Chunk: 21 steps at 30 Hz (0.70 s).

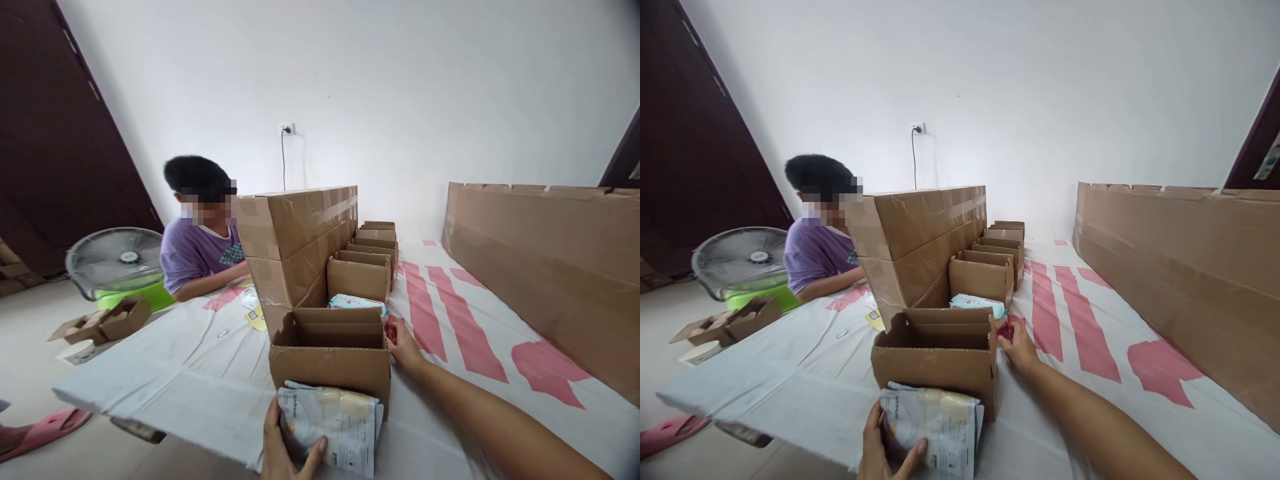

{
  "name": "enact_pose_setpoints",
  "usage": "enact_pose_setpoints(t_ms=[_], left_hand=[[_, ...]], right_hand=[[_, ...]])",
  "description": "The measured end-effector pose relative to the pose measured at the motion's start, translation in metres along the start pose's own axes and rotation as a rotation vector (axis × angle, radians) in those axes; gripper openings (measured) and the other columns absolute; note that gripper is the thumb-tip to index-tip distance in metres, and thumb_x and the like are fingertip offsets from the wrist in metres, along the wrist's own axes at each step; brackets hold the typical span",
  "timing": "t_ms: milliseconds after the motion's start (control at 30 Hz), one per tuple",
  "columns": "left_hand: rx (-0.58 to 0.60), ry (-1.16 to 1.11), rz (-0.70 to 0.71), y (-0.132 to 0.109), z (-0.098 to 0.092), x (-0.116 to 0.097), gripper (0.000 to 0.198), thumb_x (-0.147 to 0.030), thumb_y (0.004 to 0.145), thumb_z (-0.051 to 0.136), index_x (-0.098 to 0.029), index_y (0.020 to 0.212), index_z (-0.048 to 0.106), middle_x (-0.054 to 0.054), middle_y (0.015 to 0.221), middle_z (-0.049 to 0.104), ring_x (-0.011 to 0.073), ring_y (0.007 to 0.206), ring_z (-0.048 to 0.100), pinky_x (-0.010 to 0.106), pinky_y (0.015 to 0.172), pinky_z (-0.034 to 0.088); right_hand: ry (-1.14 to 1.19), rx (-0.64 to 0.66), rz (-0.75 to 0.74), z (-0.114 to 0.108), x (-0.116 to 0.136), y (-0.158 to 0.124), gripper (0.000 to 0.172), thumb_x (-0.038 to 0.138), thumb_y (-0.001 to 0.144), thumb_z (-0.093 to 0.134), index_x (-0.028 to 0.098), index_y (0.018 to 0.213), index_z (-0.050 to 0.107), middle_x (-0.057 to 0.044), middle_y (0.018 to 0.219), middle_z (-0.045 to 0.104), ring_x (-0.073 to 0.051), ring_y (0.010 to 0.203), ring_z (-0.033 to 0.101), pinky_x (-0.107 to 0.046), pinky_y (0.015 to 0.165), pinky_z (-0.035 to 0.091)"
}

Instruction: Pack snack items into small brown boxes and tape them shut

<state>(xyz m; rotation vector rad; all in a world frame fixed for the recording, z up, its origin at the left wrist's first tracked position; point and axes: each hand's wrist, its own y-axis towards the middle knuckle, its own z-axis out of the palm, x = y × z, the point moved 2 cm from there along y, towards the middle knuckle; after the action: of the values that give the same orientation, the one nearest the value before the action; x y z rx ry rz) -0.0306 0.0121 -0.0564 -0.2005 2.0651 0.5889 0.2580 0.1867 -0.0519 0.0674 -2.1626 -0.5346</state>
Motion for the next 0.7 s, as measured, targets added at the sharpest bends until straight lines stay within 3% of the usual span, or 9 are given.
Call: enact_pose_setpoints(t_ms=[200,367,500,700], left_hand=[[-0.002,-0.06,-0.054,0.017,0.01,-0.015,0.079,-0.048,0.073,0.06,-0.017,0.139,0.027,0.016,0.137,0.045,0.033,0.126,0.048,0.048,0.105,0.041],[0.042,-0.072,-0.101,0.054,0.031,-0.029,0.081,-0.038,0.067,0.066,-0.01,0.133,0.029,0.02,0.134,0.043,0.0343,0.125,0.046,0.048,0.107,0.037],[0.04,-0.148,-0.115,0.078,0.044,-0.035,0.079,-0.024,0.06,0.07,-0.013,0.129,0.033,0.016,0.128,0.048,0.0317,0.12,0.05,0.046,0.105,0.037],[0.083,-0.23,-0.149,0.08,0.045,-0.035,0.08,-0.026,0.059,0.07,-0.012,0.129,0.034,0.018,0.13,0.049,0.0337,0.121,0.049,0.046,0.105,0.037]], right_hand=[[-0.023,0.062,-0.119,-0.005,0.007,-0.017,0.028,0.024,0.072,0.057,0.019,0.098,0.06,-0.009,0.1,0.064,-0.026,0.095,0.06,-0.039,0.084,0.048],[-0.037,0.055,-0.142,-0.006,0.01,-0.016,0.03,0.022,0.078,0.048,0.017,0.106,0.058,-0.012,0.105,0.064,-0.026,0.099,0.06,-0.04,0.085,0.049],[-0.044,0.029,-0.146,-0.006,0.007,-0.015,0.037,0.019,0.079,0.044,0.016,0.114,0.055,-0.013,0.111,0.062,-0.026,0.102,0.06,-0.041,0.086,0.05],[-0.042,0.026,-0.156,-0.004,0.008,-0.014,0.034,0.021,0.083,0.043,0.017,0.112,0.059,-0.012,0.106,0.067,-0.026,0.098,0.062,-0.041,0.086,0.05]])
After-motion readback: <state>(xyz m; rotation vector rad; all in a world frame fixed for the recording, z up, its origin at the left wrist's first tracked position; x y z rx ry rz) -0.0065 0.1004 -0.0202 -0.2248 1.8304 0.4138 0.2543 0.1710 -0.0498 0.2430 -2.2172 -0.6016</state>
